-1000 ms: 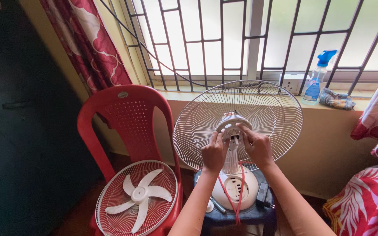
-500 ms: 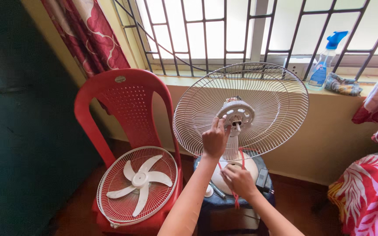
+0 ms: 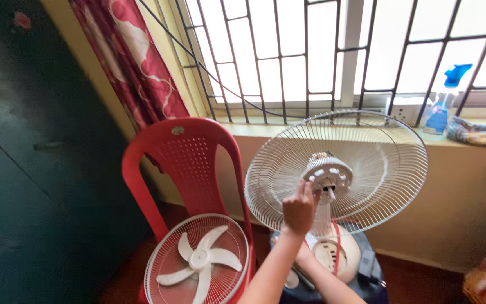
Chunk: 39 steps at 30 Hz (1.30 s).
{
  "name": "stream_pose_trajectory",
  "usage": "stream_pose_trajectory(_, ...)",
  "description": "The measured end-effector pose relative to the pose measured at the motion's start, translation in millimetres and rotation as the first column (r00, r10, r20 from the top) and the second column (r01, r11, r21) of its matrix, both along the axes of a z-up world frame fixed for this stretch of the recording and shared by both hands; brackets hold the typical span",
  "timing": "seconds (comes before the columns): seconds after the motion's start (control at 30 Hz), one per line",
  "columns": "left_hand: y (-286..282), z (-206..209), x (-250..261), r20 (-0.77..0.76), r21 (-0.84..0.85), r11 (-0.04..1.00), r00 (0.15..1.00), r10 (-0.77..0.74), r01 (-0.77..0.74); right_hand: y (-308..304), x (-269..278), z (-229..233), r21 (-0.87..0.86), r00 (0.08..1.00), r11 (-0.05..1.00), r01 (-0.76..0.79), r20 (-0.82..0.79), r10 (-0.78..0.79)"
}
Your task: The person reassembles a table fan by attaching the front grille, securing the central hub cap, and mounting the fan blade onto the motor shaft. The hands align and press each component into place without using tools.
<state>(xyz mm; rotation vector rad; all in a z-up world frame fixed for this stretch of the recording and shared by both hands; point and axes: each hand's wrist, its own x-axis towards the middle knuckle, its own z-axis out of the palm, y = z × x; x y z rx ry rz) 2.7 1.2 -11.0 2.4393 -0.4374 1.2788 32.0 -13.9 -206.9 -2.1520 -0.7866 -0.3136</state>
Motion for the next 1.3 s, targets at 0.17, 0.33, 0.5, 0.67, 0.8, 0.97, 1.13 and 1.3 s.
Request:
stream_pose_trajectory(0.17,-1,2,-2,0.04,0.01,1.0,0.999,-0.001,0.001,17,-1,10,0.053,0.993,0.998,0.035,-0.115,-0.028)
stream_pose_trajectory(0.33,-2,2,-3,0.029,0.008,1.0,1.0,0.004,-0.004,11,-10,5,0.098,0.984,0.994,0.054,-0.174,-0.036)
stream_pose_trajectory(0.5,0,3,-3,0.035,-0.002,1.0,0.999,-0.009,0.009,-26,-42,2,0.217,0.972,0.972,0.093,-0.231,-0.041)
stream_pose_trajectory(0.67,0,-2,0,0.009,-0.03,0.999,1.0,-0.013,0.013,-96,-86,45,0.098,0.959,0.995,0.0,0.282,-0.028)
stream_pose_trajectory(0.8,-1,-6,4,-0.026,-0.005,0.999,0.999,0.043,-0.043,-139,-114,125,0.302,0.869,0.932,0.199,0.385,-0.31)
stream_pose_trajectory(0.97,-6,-10,5,-0.015,-0.055,0.998,0.999,0.03,-0.031,-163,-123,210,0.448,0.821,0.836,0.318,0.312,-0.479)
stream_pose_trajectory(1.13,-8,-6,3,0.014,-0.029,0.997,0.998,0.066,-0.065,-169,-136,239,0.538,0.837,0.772,0.338,0.204,-0.508)
stream_pose_trajectory(1.3,-7,-8,3,-0.03,-0.037,0.998,0.999,0.041,-0.042,-165,-137,240,0.496,0.842,0.795,0.351,0.205,-0.499)
